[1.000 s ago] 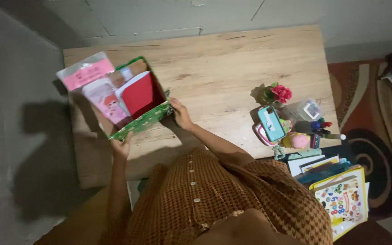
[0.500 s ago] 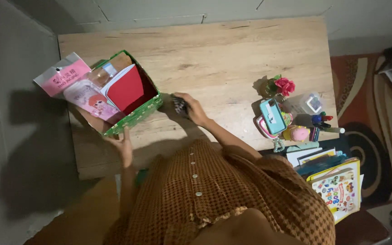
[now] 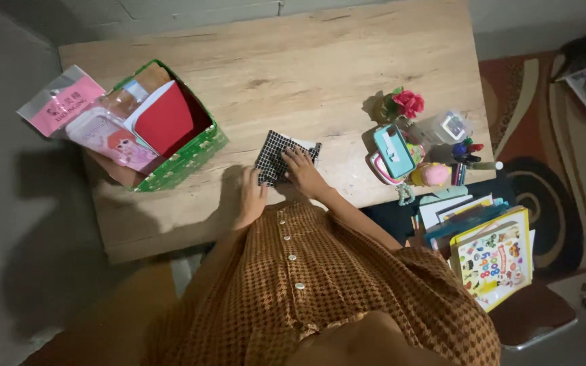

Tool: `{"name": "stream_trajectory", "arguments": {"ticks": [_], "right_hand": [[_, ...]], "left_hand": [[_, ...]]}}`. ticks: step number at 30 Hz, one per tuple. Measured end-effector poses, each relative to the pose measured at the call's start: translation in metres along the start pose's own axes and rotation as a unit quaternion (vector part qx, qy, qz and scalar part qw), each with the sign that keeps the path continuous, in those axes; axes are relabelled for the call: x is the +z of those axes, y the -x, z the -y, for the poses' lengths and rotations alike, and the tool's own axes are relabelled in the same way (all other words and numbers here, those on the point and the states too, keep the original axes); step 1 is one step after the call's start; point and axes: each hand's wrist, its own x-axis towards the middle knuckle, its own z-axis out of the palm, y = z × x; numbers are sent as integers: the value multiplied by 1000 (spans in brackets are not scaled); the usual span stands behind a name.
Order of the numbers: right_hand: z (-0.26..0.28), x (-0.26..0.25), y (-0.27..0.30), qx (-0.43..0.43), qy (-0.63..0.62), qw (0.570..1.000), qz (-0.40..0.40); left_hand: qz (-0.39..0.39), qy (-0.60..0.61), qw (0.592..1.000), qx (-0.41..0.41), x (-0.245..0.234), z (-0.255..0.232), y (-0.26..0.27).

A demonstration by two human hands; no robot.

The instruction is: The person wipes a wooden table with a checkered cloth, then moves a box and several small items to clear space. They continue wiping the table, then pick up and inspect a pink pencil case, a red notebook, and a green notebook, placing them back on the table. Finally, they pick up a colorful circular object and place it on the table.

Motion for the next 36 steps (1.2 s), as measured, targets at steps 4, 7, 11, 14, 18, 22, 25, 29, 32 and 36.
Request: {"name": "stream_trajectory", "arguments": {"ticks": [4,7,11,14,18,22,25,29,32,36], "right_hand": [[-43,37,-18,-13,8,999,-41],[-64,56,-19,1,86,996,-26],[-75,50,2,46,52,991,-116],[-92,56,7,73,11,984,-162],[-114,55,5,37,-54,968,-244],[-99,17,12,50,-255,912,-318],[-74,-33,25,80,-324,888,-318],[-66,-53,25,57,-321,888,-323],[-79,-41,16,68,-274,906,-314],[-121,18,5,99,55,955,-273]], "left_hand": [[56,-43,997,25,36,-12,-33],[38,-64,996,-50,51,-13,-49],[41,-159,966,-198,52,-14,-54],[49,-71,981,-172,70,6,-47],[-16,228,973,-33,70,3,-55],[-29,361,932,-31,64,34,-85],[25,379,925,-8,25,31,-98],[148,285,946,-48,-21,6,-110],[127,146,981,-30,-24,2,-119],[53,-206,977,16,12,-2,-107]]}}
